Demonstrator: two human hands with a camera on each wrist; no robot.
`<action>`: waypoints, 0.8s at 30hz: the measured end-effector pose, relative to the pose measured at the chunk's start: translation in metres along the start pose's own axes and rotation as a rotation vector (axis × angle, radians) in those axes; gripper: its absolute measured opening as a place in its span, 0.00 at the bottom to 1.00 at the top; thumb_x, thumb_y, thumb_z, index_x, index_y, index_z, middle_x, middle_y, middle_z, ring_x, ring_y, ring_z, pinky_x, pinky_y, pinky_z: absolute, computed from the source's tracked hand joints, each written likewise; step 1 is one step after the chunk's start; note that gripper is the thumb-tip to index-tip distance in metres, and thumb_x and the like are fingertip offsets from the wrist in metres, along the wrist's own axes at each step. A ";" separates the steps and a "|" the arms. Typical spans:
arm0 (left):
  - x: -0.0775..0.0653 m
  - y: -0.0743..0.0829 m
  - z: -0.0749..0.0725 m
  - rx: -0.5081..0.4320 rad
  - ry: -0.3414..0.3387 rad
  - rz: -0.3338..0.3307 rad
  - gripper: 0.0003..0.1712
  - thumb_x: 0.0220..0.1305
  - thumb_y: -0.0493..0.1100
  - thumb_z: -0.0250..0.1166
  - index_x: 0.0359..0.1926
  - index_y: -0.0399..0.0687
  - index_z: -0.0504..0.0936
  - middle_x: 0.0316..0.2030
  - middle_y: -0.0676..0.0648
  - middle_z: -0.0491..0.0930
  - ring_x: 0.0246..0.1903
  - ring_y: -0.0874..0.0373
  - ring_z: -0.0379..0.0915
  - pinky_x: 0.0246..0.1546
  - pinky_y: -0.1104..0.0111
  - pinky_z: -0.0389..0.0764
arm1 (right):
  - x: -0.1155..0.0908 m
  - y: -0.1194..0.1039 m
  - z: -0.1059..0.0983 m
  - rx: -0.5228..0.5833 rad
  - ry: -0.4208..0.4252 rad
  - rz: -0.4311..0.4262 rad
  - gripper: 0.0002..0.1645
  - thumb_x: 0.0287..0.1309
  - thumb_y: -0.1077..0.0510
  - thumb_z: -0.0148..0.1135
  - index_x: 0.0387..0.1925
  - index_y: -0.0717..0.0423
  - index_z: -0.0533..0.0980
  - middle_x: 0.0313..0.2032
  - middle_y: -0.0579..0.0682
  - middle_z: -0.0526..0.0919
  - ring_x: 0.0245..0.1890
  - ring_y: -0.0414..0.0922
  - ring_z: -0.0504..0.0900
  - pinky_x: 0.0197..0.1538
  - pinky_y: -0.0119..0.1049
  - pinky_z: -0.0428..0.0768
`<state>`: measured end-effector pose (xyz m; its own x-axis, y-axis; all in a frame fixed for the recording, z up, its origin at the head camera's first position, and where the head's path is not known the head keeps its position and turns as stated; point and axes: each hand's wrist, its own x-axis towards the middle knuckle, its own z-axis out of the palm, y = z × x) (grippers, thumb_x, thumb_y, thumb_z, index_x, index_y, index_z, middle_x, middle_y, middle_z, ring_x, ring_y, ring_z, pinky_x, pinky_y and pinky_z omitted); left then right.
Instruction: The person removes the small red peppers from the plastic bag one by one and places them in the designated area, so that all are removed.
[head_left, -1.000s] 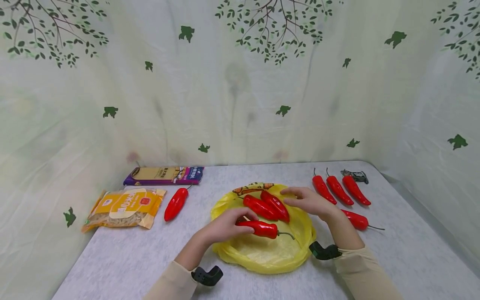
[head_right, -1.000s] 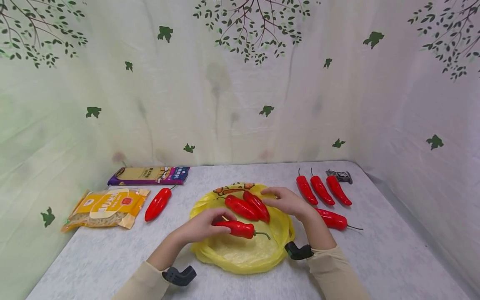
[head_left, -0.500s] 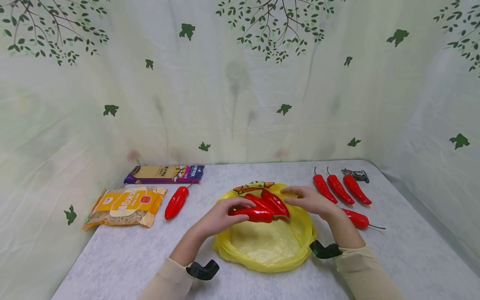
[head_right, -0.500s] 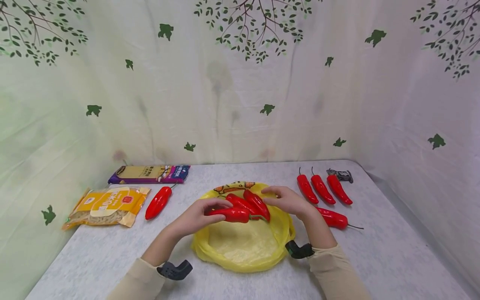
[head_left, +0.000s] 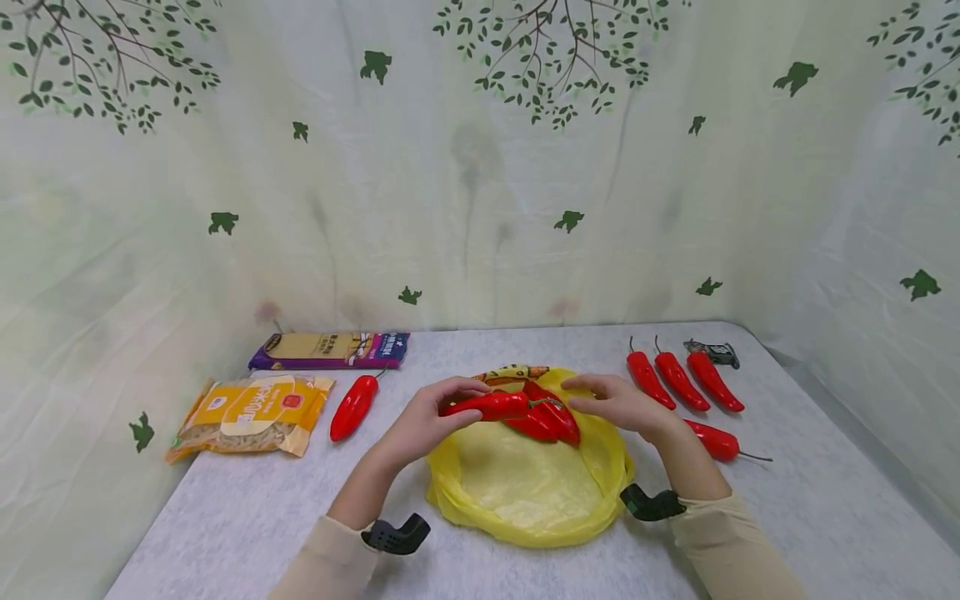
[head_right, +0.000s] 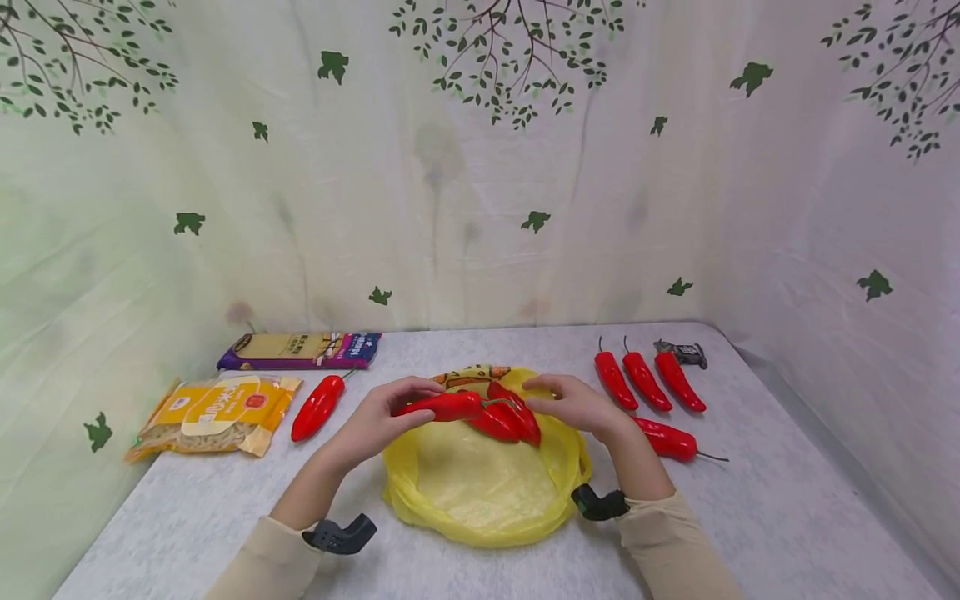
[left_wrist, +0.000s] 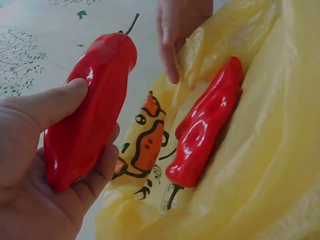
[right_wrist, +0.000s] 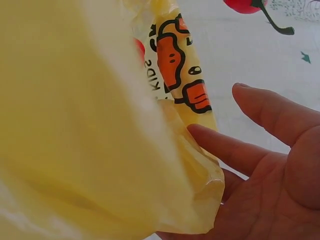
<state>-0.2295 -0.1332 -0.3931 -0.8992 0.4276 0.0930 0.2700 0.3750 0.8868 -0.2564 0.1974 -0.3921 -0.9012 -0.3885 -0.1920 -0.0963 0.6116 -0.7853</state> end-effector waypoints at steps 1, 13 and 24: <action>0.000 0.000 -0.002 -0.010 0.010 -0.005 0.20 0.67 0.47 0.66 0.60 0.64 0.79 0.58 0.52 0.81 0.56 0.53 0.78 0.55 0.63 0.84 | 0.000 0.000 0.000 0.000 0.000 0.000 0.29 0.66 0.46 0.61 0.66 0.47 0.73 0.70 0.56 0.71 0.70 0.61 0.65 0.67 0.64 0.71; -0.003 -0.004 -0.026 -0.077 0.162 -0.066 0.23 0.67 0.49 0.66 0.62 0.68 0.76 0.60 0.50 0.79 0.58 0.51 0.76 0.57 0.58 0.83 | -0.001 -0.001 -0.001 0.004 -0.008 -0.002 0.28 0.66 0.47 0.60 0.66 0.48 0.73 0.69 0.56 0.71 0.70 0.60 0.65 0.67 0.64 0.70; -0.010 -0.009 -0.050 -0.156 0.360 -0.119 0.26 0.69 0.47 0.64 0.66 0.66 0.73 0.64 0.48 0.74 0.59 0.49 0.72 0.54 0.67 0.83 | -0.002 0.000 0.000 0.015 -0.007 0.006 0.29 0.66 0.46 0.61 0.66 0.47 0.73 0.70 0.56 0.71 0.70 0.60 0.65 0.67 0.65 0.71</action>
<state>-0.2401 -0.1816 -0.3797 -0.9915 0.0636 0.1135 0.1264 0.2638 0.9563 -0.2550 0.1978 -0.3916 -0.8988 -0.3896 -0.2011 -0.0841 0.6034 -0.7930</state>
